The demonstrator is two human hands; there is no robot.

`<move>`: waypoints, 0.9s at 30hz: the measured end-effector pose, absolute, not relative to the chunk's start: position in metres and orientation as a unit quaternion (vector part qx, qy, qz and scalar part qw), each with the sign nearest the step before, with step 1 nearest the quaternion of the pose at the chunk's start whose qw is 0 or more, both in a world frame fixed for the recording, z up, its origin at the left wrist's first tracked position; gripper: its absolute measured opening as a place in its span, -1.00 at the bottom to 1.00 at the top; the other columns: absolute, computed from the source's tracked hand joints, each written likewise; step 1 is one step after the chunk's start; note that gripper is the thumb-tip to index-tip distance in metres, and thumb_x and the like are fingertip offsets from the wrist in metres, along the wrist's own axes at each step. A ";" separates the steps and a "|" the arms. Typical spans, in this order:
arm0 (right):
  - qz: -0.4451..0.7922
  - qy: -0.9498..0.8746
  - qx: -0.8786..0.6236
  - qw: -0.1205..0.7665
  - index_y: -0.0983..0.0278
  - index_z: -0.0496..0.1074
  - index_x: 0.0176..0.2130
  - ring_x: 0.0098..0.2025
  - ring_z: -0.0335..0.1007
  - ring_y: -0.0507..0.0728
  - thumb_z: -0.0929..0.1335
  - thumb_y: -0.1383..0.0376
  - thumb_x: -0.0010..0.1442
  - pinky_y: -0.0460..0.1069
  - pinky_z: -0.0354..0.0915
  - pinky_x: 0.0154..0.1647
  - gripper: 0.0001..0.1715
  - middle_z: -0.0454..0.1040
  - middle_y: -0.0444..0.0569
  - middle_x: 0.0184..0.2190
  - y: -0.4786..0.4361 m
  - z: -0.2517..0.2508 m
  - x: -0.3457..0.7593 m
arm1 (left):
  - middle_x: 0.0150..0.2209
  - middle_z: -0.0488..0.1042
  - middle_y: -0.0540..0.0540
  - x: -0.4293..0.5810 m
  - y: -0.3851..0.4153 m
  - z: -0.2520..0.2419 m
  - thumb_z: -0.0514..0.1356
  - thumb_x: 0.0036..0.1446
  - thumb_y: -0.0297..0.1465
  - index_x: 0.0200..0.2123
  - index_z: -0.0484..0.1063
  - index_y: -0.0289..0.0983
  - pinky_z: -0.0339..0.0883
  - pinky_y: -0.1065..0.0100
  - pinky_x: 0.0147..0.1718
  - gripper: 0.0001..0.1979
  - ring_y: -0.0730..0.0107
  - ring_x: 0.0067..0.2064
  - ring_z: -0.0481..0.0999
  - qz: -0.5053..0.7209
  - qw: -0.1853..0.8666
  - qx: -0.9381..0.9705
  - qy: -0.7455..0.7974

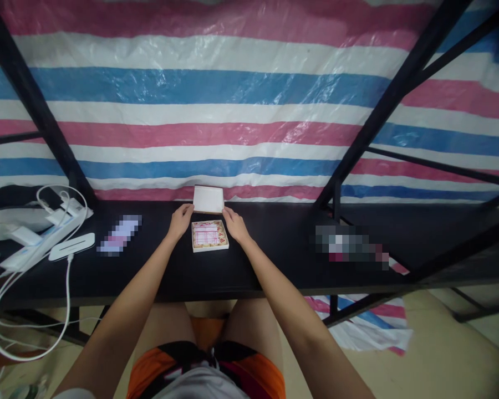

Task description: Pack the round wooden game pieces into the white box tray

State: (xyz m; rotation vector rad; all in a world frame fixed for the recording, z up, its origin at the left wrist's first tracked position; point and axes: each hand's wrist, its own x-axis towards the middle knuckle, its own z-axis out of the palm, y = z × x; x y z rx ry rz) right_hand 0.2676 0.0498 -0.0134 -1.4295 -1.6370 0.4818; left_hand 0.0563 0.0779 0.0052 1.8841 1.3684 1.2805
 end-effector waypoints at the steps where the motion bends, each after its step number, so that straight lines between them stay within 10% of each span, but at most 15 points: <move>1: 0.209 -0.662 -0.582 0.424 0.21 0.36 0.07 0.13 0.27 0.20 0.10 0.03 0.30 0.10 0.10 0.17 -0.47 0.40 0.02 0.05 0.055 -0.013 0.268 | -0.11 0.53 -0.16 0.054 0.082 0.005 -0.01 0.20 -0.18 -0.13 0.45 -0.27 0.25 0.29 -0.03 -0.62 0.22 -0.05 0.47 0.450 0.236 0.691 0.514; 18: 0.256 -0.653 -0.598 0.387 0.15 0.24 0.15 0.03 0.35 0.23 0.45 0.03 -0.06 0.11 0.20 0.07 -0.18 0.45 0.02 -0.02 0.042 -0.032 0.264 | -0.18 0.56 -0.11 0.037 0.079 -0.011 -0.09 0.20 -0.11 -0.25 0.52 -0.23 0.23 0.31 -0.07 -0.54 0.17 -0.12 0.48 0.313 0.231 0.757 0.525; 27: 0.185 -0.569 -0.659 0.456 0.27 0.27 0.10 -0.29 0.40 0.12 0.34 0.25 0.02 0.04 0.27 -0.10 -0.37 0.48 -0.06 -0.34 0.052 -0.040 0.301 | -0.14 0.55 -0.12 0.038 0.078 -0.011 -0.10 0.22 -0.14 -0.24 0.51 -0.23 0.24 0.34 -0.11 -0.55 0.18 -0.12 0.48 0.305 0.208 0.768 0.523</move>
